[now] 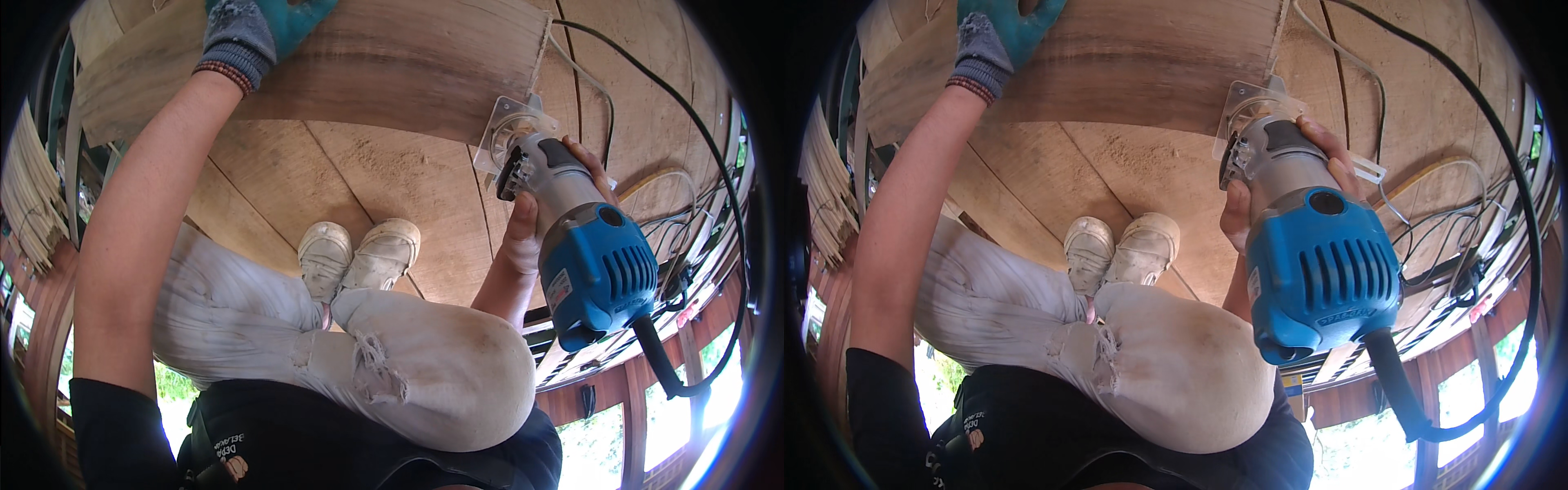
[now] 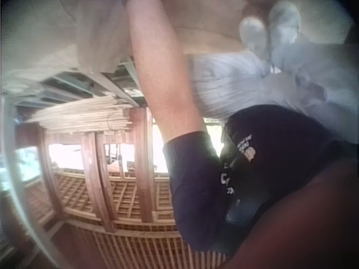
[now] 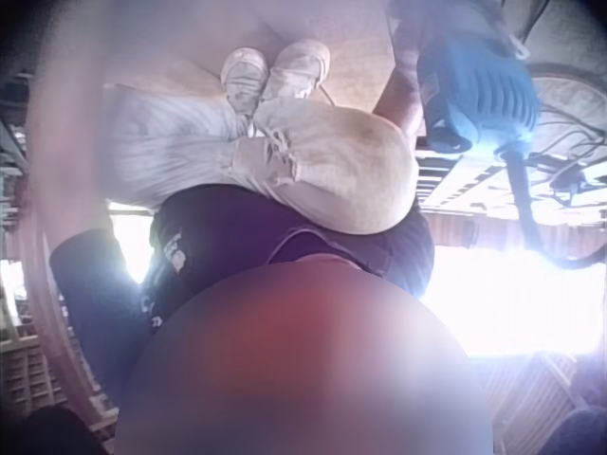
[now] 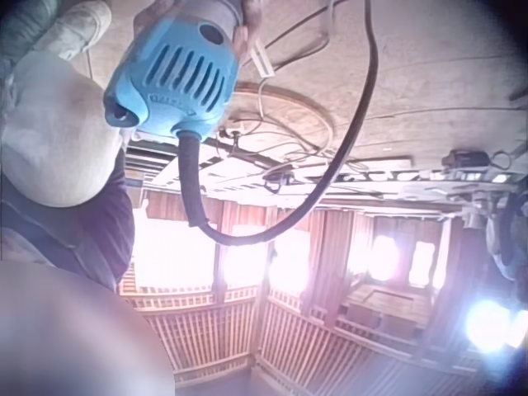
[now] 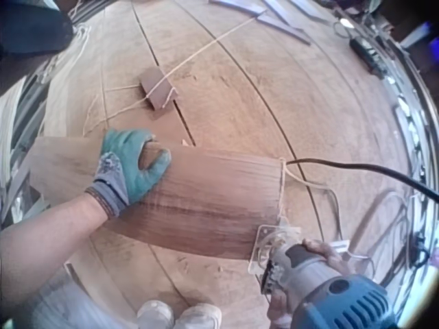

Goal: The person cuts a wooden plank with a hand saw, then uses a handheld electric router to shape the plank's edge. The person works on a wooden deck structure outdoors.

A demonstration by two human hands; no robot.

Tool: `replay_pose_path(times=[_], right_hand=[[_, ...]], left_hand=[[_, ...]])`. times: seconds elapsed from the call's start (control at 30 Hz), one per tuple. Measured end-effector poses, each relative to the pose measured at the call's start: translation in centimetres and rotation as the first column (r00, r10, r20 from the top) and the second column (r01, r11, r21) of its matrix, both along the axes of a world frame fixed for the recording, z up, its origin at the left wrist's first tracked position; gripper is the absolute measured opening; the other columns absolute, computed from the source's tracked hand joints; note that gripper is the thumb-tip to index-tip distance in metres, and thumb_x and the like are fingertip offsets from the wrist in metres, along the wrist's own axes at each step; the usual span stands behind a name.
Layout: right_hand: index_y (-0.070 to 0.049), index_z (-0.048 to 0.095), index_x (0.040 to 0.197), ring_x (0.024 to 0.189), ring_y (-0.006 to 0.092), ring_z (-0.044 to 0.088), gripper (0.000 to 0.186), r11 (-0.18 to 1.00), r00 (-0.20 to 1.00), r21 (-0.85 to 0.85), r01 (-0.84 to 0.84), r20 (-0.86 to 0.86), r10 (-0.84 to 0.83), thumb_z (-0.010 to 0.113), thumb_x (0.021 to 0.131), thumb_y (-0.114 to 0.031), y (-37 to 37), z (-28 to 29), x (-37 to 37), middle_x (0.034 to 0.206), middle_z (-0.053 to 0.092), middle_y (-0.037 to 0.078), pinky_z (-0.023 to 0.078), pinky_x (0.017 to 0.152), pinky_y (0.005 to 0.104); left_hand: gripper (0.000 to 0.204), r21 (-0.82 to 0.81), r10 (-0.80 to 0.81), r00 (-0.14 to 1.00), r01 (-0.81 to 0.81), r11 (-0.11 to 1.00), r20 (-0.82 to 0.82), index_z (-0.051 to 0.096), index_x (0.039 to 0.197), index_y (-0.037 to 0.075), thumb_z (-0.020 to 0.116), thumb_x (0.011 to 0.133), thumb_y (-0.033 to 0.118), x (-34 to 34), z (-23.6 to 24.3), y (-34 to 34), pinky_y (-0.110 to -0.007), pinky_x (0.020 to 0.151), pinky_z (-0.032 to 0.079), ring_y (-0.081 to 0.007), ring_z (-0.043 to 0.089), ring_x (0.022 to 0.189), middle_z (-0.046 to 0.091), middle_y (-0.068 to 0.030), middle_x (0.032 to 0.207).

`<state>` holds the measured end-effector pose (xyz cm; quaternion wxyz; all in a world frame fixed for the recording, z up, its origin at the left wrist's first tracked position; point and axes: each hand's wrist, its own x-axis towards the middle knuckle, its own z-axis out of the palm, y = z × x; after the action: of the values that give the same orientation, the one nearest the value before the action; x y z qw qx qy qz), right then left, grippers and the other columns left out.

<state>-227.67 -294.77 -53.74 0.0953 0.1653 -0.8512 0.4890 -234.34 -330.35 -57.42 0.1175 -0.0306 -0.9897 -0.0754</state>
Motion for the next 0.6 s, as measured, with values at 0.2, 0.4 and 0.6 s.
replay_pose_path(times=[0.2,0.4,0.6], right_hand=[[-0.009,0.038,0.140,0.117,0.0342,0.065,0.078,0.994,0.999,-0.104,0.042,-0.010,-0.044,0.083,0.082,-0.032,-0.3,-0.4,-0.1,0.126,0.059,0.024,0.056,0.101,0.0461],[-0.009,0.038,0.141,0.117,0.0345,0.065,0.078,0.987,0.999,-0.154,0.043,-0.002,-0.044,0.083,0.082,-0.033,-0.5,-0.4,-0.3,0.124,0.060,0.025,0.055,0.102,0.0471],[-0.006,0.040,0.138,0.114,0.0342,0.066,0.077,0.992,0.998,-0.107,0.066,0.002,-0.066,0.083,0.083,-0.038,-0.1,0.6,-0.4,0.121,0.063,0.024,0.056,0.102,0.0462]], left_hand=[[0.039,-0.001,0.021,1.000,-0.021,1.000,-0.004,0.066,0.102,0.007,0.074,0.085,0.042,0.0,0.2,0.0,-0.049,0.096,0.044,-0.0365,0.064,0.100,0.069,-0.0169,0.101],[0.039,0.004,0.009,1.000,-0.008,1.000,-0.011,0.066,0.101,0.007,0.075,0.085,0.042,-0.1,0.3,-0.1,-0.049,0.095,0.044,-0.0368,0.064,0.099,0.069,-0.0167,0.100],[0.039,0.009,0.014,1.000,-0.014,1.000,0.019,0.066,0.101,0.007,0.074,0.085,0.041,-0.1,0.4,0.0,-0.049,0.095,0.044,-0.0369,0.064,0.099,0.069,-0.0170,0.101]])
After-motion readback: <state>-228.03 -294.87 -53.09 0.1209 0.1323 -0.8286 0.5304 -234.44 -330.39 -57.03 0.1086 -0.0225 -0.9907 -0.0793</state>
